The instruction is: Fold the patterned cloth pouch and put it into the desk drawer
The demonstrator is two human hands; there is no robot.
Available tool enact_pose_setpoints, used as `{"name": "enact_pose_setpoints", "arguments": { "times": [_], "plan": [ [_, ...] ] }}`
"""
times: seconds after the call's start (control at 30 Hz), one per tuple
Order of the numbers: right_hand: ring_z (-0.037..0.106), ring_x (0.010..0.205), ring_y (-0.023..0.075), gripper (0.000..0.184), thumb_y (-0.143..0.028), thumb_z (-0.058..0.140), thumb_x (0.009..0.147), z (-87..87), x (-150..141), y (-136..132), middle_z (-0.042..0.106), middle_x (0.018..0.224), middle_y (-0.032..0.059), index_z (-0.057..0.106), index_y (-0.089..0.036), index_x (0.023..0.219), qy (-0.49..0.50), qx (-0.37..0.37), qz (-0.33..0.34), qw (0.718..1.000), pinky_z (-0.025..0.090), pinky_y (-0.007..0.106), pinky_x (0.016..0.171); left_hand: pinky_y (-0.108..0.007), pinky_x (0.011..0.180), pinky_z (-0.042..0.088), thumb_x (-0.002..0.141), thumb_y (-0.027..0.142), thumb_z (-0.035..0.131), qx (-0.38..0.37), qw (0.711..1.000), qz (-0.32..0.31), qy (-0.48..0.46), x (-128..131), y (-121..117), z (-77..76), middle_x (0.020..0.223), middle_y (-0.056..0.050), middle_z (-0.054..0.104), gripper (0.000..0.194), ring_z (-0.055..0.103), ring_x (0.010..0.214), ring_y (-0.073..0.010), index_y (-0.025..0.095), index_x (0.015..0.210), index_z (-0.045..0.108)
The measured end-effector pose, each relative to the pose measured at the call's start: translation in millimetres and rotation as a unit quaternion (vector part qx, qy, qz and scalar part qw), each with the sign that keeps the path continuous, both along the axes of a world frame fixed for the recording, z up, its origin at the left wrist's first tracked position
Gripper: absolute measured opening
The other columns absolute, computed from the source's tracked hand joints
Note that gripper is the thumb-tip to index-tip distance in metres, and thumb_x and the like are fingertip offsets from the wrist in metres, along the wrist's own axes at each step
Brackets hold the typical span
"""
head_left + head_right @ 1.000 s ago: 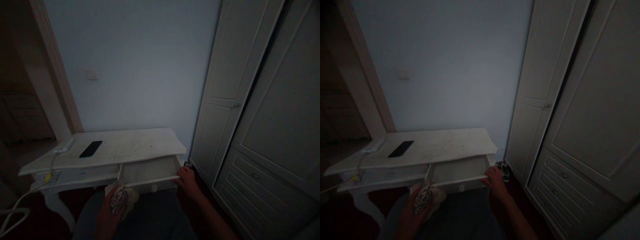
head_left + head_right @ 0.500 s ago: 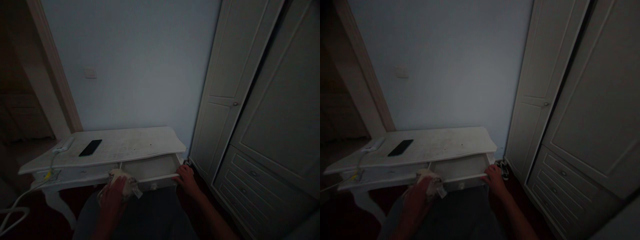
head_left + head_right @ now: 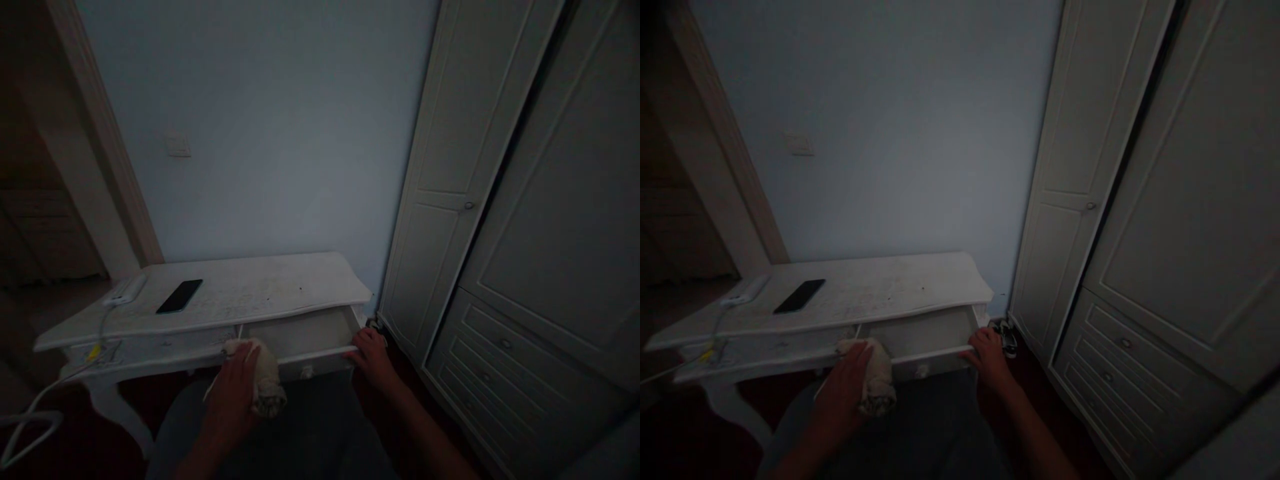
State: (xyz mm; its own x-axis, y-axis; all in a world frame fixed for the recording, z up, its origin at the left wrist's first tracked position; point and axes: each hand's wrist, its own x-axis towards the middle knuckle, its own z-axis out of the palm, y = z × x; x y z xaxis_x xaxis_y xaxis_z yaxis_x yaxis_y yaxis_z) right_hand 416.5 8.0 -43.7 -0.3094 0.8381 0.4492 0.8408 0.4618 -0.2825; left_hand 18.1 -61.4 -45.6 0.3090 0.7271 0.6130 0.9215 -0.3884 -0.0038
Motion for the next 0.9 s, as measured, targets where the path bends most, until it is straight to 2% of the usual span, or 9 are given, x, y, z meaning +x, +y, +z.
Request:
{"name": "enact_pose_setpoints", "arguments": {
  "times": [0.07, 0.13, 0.3, 0.4, 0.5, 0.57, 0.73, 0.8, 0.9],
  "plan": [
    [0.053, 0.114, 0.0306, 0.028, -0.048, 0.058, 0.106, 0.5, -0.9, 0.3, 0.069, 0.104, 0.0073, 0.066, -0.025, 0.094, -0.003, -0.003, 0.0, 1.0, 0.041, 0.045, 0.097, -0.057, 0.117, 0.042, 0.07, 0.017, 0.072, -0.015, 0.999, 0.038, 0.03, 15.6, 3.6, 1.0, 0.149, -0.021, 0.057, 0.086, 0.052, 0.138, -0.0403, 0.015, 0.152, 0.044],
    [0.053, 0.115, 0.0303, 0.028, -0.048, 0.058, 0.106, 1.1, -1.6, 0.5, 0.069, 0.104, 0.0072, 0.065, -0.024, 0.095, -0.002, -0.007, -0.001, 1.0, 0.042, 0.044, 0.098, -0.057, 0.115, 0.042, 0.074, 0.016, 0.073, -0.025, 0.997, 0.053, 0.051, 37.3, 6.5, 4.7, 0.139, -0.017, 0.064, 0.073, 0.057, 0.13, -0.0387, 0.017, 0.145, 0.055],
    [0.053, 0.114, 0.0303, 0.03, -0.051, 0.058, 0.105, 3.2, -2.2, 0.1, 0.068, 0.104, 0.007, 0.064, -0.024, 0.094, 0.003, -0.006, 0.001, 1.0, 0.042, 0.044, 0.097, -0.056, 0.11, 0.044, 0.086, 0.012, 0.066, -0.005, 0.995, 0.021, 0.094, 95.5, 15.2, 15.5, 0.129, -0.013, 0.071, 0.053, 0.062, 0.12, -0.0331, 0.021, 0.137, 0.066],
    [0.053, 0.113, 0.0301, 0.032, -0.052, 0.056, 0.106, 5.5, -2.8, -1.4, 0.068, 0.103, 0.0072, 0.064, -0.024, 0.093, 0.009, -0.007, 0.002, 1.0, 0.042, 0.044, 0.097, -0.057, 0.114, 0.04, 0.091, 0.015, 0.063, 0.036, 0.993, -0.027, 0.111, 106.0, 21.7, 12.0, 0.131, -0.01, 0.072, 0.052, 0.061, 0.123, -0.0311, 0.025, 0.142, 0.064],
    [0.053, 0.113, 0.0296, 0.032, -0.052, 0.055, 0.107, 6.2, -3.5, -2.4, 0.069, 0.103, 0.0069, 0.064, -0.024, 0.093, 0.005, -0.007, 0.0, 1.0, 0.042, 0.044, 0.098, -0.049, 0.113, 0.041, 0.093, 0.014, 0.06, 0.07, 0.988, -0.059, 0.123, 84.1, 23.9, 1.2, 0.138, -0.008, 0.07, 0.057, 0.06, 0.128, -0.0287, 0.028, 0.148, 0.06],
    [0.053, 0.114, 0.0296, 0.031, -0.051, 0.056, 0.106, 5.2, -3.6, -2.2, 0.069, 0.104, 0.0068, 0.065, -0.024, 0.093, 0.001, -0.002, -0.003, 1.0, 0.043, 0.044, 0.097, -0.046, 0.112, 0.044, 0.092, 0.009, 0.056, 0.069, 0.987, -0.039, 0.137, 55.7, 20.1, -7.3, 0.148, -0.008, 0.066, 0.064, 0.056, 0.136, -0.0294, 0.03, 0.153, 0.055],
    [0.054, 0.115, 0.0301, 0.03, -0.052, 0.061, 0.104, 0.6, -3.3, -0.4, 0.069, 0.105, 0.0071, 0.066, -0.024, 0.092, 0.001, 0.008, 0.0, 1.0, 0.043, 0.046, 0.099, -0.049, 0.117, 0.044, 0.089, 0.004, 0.051, 0.07, 0.988, 0.031, 0.131, -17.1, -0.3, -23.2, 0.148, -0.01, 0.065, 0.075, 0.057, 0.139, -0.0309, 0.033, 0.157, 0.051],
    [0.054, 0.115, 0.0299, 0.029, -0.051, 0.063, 0.103, -0.1, -3.6, 0.0, 0.069, 0.105, 0.007, 0.067, -0.024, 0.093, 0.0, 0.007, 0.001, 1.0, 0.043, 0.046, 0.1, -0.049, 0.116, 0.046, 0.088, 0.003, 0.051, 0.069, 0.989, 0.048, 0.125, -29.7, -4.6, -27.1, 0.149, -0.011, 0.064, 0.077, 0.056, 0.14, -0.0315, 0.033, 0.158, 0.049],
    [0.054, 0.115, 0.0298, 0.028, -0.05, 0.063, 0.103, 0.8, -4.4, 0.1, 0.07, 0.104, 0.0067, 0.067, -0.024, 0.094, 0.003, 0.001, -0.001, 1.0, 0.042, 0.045, 0.102, -0.054, 0.114, 0.047, 0.087, 0.003, 0.053, 0.062, 0.988, 0.056, 0.127, -20.4, -3.1, -31.6, 0.151, -0.014, 0.063, 0.072, 0.056, 0.14, -0.0347, 0.029, 0.155, 0.054]
  ]
}}
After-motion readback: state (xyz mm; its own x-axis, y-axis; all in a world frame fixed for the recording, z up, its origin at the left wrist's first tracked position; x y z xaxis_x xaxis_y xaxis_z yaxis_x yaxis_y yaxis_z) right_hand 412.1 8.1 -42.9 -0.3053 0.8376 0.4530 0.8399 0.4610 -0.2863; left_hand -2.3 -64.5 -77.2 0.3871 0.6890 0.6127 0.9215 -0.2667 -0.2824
